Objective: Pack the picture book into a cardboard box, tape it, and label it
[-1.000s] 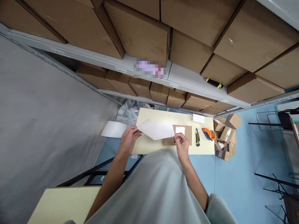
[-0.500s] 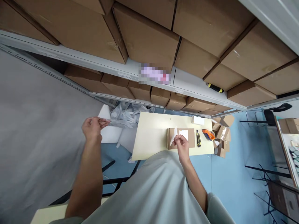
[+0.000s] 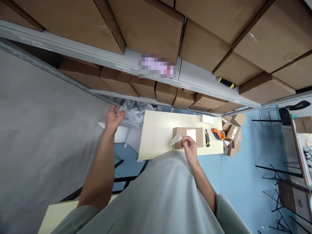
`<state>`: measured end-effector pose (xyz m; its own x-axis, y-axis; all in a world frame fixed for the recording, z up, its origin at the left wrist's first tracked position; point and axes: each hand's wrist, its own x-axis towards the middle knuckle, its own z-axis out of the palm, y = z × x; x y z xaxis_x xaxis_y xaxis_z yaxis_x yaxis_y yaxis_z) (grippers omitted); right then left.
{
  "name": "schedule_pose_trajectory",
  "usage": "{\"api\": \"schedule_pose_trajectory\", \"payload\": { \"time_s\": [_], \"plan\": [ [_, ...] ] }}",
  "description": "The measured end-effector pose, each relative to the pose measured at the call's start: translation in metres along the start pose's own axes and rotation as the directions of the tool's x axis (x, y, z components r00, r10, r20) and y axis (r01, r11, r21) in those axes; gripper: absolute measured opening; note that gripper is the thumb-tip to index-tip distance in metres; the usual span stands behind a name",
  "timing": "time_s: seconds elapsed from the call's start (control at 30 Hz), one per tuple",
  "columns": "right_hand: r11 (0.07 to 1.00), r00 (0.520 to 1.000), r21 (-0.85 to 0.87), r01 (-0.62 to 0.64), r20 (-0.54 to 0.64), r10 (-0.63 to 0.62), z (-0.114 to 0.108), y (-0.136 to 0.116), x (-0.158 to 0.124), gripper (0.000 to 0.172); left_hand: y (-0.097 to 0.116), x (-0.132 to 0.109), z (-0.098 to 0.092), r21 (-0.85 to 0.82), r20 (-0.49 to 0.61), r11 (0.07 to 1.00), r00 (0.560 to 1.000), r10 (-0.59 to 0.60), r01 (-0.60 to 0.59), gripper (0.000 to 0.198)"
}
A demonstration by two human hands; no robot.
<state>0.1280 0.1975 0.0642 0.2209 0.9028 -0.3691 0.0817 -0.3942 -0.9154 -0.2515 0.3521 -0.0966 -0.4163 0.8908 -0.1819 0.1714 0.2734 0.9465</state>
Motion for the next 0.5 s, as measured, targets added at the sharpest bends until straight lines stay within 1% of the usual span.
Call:
{"api": "schedule_pose_trajectory", "payload": {
  "time_s": [0.03, 0.07, 0.1, 0.13, 0.17, 0.2, 0.23, 0.27, 0.3, 0.33, 0.37, 0.4, 0.5],
  "plan": [
    [1.0, 1.0, 0.001, 0.003, -0.002, -0.003, -0.003, 0.001, 0.0, 0.023, 0.009, -0.021, 0.017, -0.013, -0.023, 0.996, 0.995, -0.093, 0.093, 0.054],
    [1.0, 1.0, 0.002, 0.006, -0.003, -0.006, -0.006, 0.002, 0.001, 0.022, 0.019, -0.046, 0.034, -0.042, 0.025, 0.991, 0.992, -0.124, 0.125, 0.053],
    [1.0, 1.0, 0.007, 0.011, -0.006, -0.011, -0.009, 0.002, 0.002, 0.021, 0.03, -0.072, 0.05, -0.081, 0.128, 0.99, 0.987, -0.102, 0.113, 0.053],
    [1.0, 1.0, 0.015, 0.016, -0.008, -0.016, -0.013, 0.003, 0.004, 0.02, 0.042, -0.1, 0.065, -0.118, 0.268, 0.99, 0.962, -0.044, 0.079, 0.054],
    [0.999, 1.0, 0.025, 0.024, -0.011, -0.023, -0.017, 0.004, 0.005, 0.019, 0.054, -0.127, 0.078, -0.152, 0.403, 0.987, 0.915, 0.021, 0.044, 0.055],
    [0.999, 0.999, 0.035, 0.033, -0.014, -0.032, -0.022, 0.005, 0.008, 0.019, 0.066, -0.154, 0.089, -0.176, 0.514, 0.984, 0.854, 0.075, 0.02, 0.053],
    [0.998, 0.999, 0.043, 0.043, -0.015, -0.042, -0.026, 0.006, 0.01, 0.019, 0.077, -0.179, 0.099, -0.189, 0.595, 0.982, 0.796, 0.109, 0.007, 0.051],
    [0.997, 0.998, 0.051, 0.055, -0.016, -0.054, -0.032, 0.007, 0.012, 0.019, 0.088, -0.201, 0.107, -0.194, 0.645, 0.981, 0.753, 0.127, 0.001, 0.048],
    [0.996, 0.998, 0.056, 0.068, -0.017, -0.068, -0.037, 0.008, 0.014, 0.019, 0.097, -0.22, 0.116, -0.197, 0.671, 0.98, 0.73, 0.132, 0.004, 0.046],
    [0.995, 0.997, 0.059, 0.082, -0.017, -0.081, -0.043, 0.009, 0.015, 0.019, 0.105, -0.235, 0.123, -0.199, 0.683, 0.98, 0.719, 0.128, 0.015, 0.045],
    [0.994, 0.995, 0.061, 0.094, -0.016, -0.094, -0.049, 0.01, 0.016, 0.019, 0.112, -0.248, 0.131, -0.204, 0.687, 0.979, 0.717, 0.123, 0.027, 0.044],
    [0.993, 0.994, 0.063, 0.104, -0.017, -0.104, -0.055, 0.01, 0.017, 0.019, 0.118, -0.259, 0.14, -0.208, 0.68, 0.977, 0.724, 0.116, 0.039, 0.043],
    [0.991, 0.994, 0.073, 0.113, -0.006, -0.113, -0.073, 0.011, 0.017, 0.018, 0.126, -0.28, 0.164, -0.205, 0.616, 0.977, 0.783, 0.082, 0.059, 0.043]
  ]
}}
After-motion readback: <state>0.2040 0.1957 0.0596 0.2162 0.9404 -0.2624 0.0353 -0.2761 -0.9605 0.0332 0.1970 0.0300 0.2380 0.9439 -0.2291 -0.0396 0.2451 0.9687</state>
